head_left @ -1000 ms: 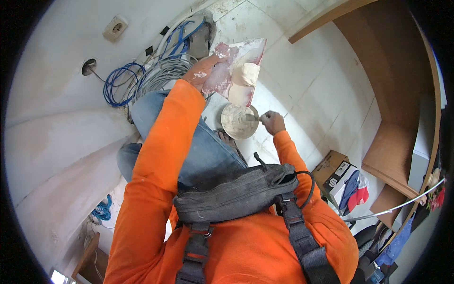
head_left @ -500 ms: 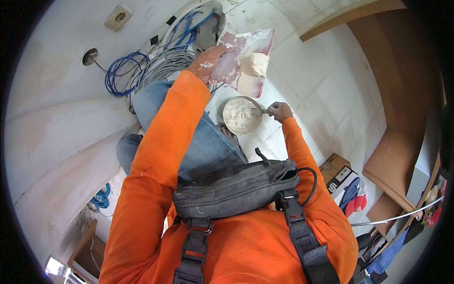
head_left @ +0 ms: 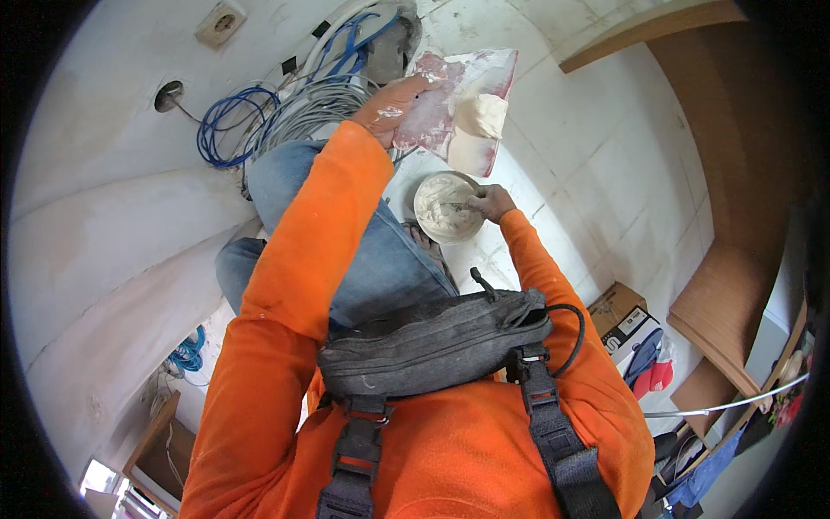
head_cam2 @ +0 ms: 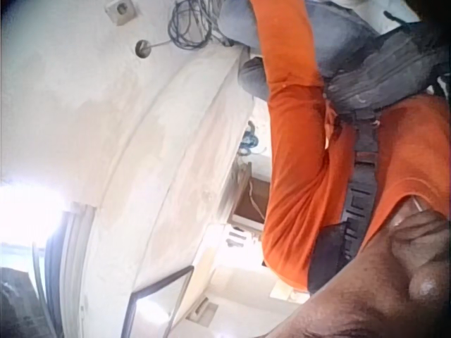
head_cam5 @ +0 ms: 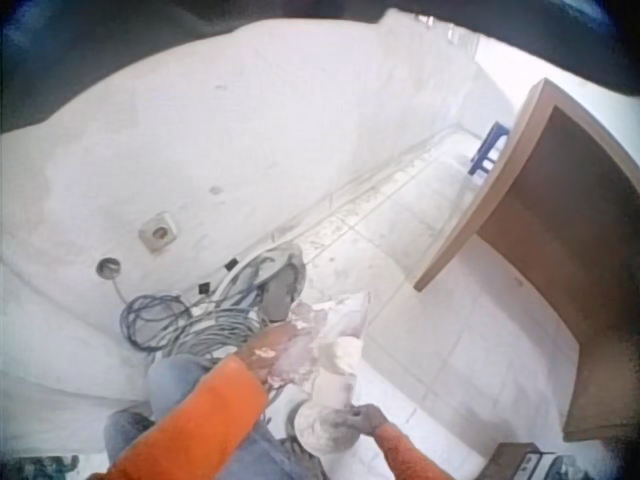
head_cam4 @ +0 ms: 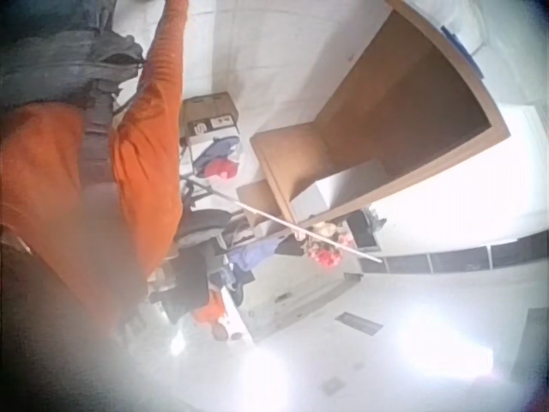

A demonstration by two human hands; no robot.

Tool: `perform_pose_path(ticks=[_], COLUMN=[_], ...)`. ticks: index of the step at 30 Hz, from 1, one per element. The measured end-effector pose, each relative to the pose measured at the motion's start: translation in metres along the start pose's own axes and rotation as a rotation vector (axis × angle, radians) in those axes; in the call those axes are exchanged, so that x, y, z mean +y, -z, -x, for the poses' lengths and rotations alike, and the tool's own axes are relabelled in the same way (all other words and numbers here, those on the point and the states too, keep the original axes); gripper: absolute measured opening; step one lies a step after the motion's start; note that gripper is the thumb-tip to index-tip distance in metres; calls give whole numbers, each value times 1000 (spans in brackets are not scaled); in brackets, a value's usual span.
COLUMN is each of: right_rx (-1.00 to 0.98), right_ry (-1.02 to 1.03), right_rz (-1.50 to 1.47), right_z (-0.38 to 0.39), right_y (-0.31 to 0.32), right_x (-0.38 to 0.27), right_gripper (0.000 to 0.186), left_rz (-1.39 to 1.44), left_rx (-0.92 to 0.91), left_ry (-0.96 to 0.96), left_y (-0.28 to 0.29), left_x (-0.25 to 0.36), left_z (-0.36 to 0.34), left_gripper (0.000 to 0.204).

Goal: The person sands a wall with sandpaper, scoops putty from a bowl onto a board using a spatula, and applies the putty onto the wall with the board.

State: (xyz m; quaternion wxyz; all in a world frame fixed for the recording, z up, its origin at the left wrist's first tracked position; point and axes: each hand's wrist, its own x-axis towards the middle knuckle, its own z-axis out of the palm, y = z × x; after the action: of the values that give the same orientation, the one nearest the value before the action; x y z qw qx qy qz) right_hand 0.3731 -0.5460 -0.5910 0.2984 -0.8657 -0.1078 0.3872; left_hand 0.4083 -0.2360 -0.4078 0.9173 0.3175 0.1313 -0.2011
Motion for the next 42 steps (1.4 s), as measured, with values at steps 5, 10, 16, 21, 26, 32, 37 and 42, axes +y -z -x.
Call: perform_pose_path(ticks=[5,10,16,21,26,32,37,42], right_rx=[-121,-168,-218,-288,-274,-264,-43,254], right_ry=[-63,42,-42,-126,-131,-9,156,468], right_rz=[-106,-268,-189,-281,-414,-764,-963,-1094], right_z=[-4,-18,-21,-15,-6,52,152,183], right_y=[0,-14,-13,-6,1,57,139,167], right_x=[-29,-15,-11,-19,-16,-21,-116,-189], right_gripper=[29,26,29,29,27,23,23,24], left_rz=[-100,-146,-91,-99,-36,-5,-42,-23], left_rx=[117,92,158,138,156,189,224,143], left_ry=[-8,-49,6,-18,-53,-97,-129,-190], left_y=[-7,-4,-18,-8,-3,-4,-4,-26], left_x=[1,-3,0,1,-5,5,9,11], left_z=[7,3,10,8,-2,5,4,16], left_gripper=[29,29,30,29,29,31,36,39])
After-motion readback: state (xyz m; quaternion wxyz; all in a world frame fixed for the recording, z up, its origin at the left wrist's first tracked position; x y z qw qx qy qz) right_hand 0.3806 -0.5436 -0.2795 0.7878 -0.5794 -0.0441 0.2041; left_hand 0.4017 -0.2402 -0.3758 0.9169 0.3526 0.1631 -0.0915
